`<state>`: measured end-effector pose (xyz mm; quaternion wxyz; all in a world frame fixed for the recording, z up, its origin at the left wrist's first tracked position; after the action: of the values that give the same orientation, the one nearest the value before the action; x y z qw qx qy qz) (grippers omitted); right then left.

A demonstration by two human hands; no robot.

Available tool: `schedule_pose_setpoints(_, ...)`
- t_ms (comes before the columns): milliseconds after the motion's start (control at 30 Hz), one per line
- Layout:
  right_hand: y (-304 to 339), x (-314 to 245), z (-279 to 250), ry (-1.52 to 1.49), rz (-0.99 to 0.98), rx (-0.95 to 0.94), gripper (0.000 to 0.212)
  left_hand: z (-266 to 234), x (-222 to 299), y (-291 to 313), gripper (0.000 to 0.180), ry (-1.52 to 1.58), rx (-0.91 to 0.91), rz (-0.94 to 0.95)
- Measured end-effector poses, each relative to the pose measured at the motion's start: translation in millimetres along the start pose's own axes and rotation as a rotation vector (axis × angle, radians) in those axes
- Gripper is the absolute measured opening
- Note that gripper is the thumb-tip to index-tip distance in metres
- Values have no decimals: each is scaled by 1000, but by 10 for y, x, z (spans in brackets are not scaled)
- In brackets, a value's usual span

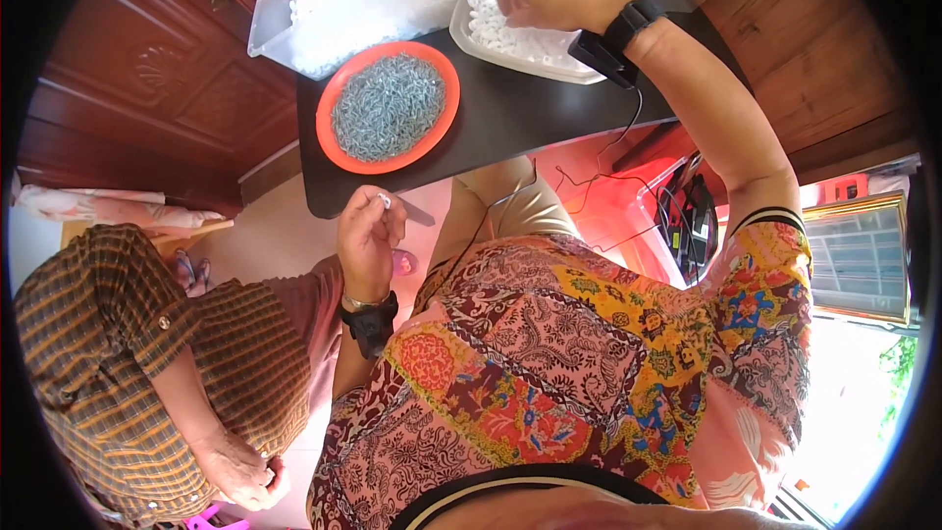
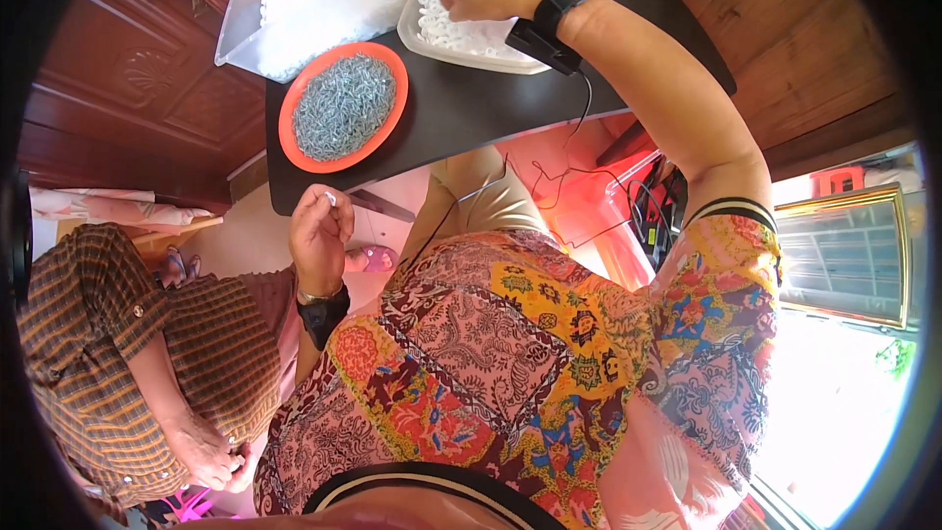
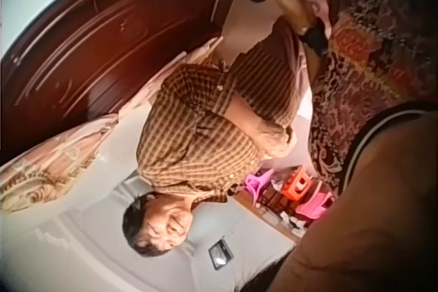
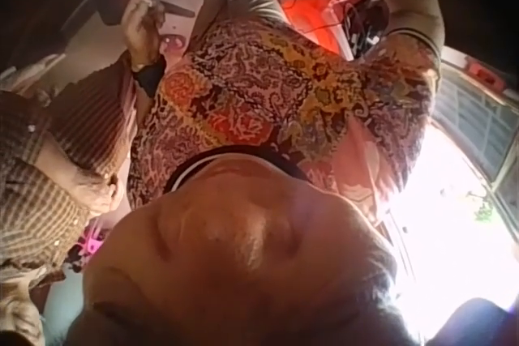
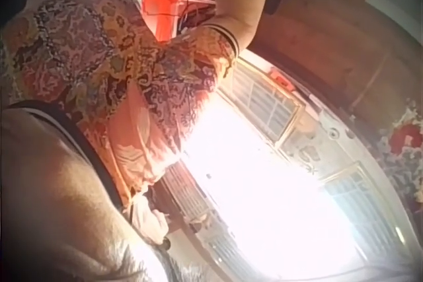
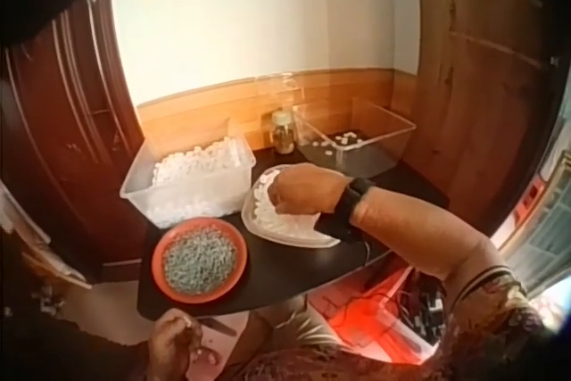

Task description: Assembling small white plastic components by manually inserting metal pins into them.

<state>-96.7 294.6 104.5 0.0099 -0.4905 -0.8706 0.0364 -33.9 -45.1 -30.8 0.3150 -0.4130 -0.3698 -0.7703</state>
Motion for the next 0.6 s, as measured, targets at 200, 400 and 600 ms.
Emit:
schedule_pose_setpoints(200,-188,-66,252,101,-65,-14,16,75,24,40,18,25,-26,-24)
schedule_pose_setpoints(400,-130,173,197,206,2,-74,19,32,13,66,21,13,16,-58)
schedule_pose_setpoints(600,254,-173,-155,330,-198,339,22,69,-51,145,21,26,-16,-16)
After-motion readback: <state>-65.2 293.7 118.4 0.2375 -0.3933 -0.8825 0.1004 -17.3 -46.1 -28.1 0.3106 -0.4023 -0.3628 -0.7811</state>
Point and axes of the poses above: each hand's wrist, its own y-axis away from the middle knuckle, its own z-axis out of the palm, x = y × z, the point moved 1 cm from there along -y, towards the middle knuckle, and after that the axes turned 15 degrees about -z, right-handed, at the moved point
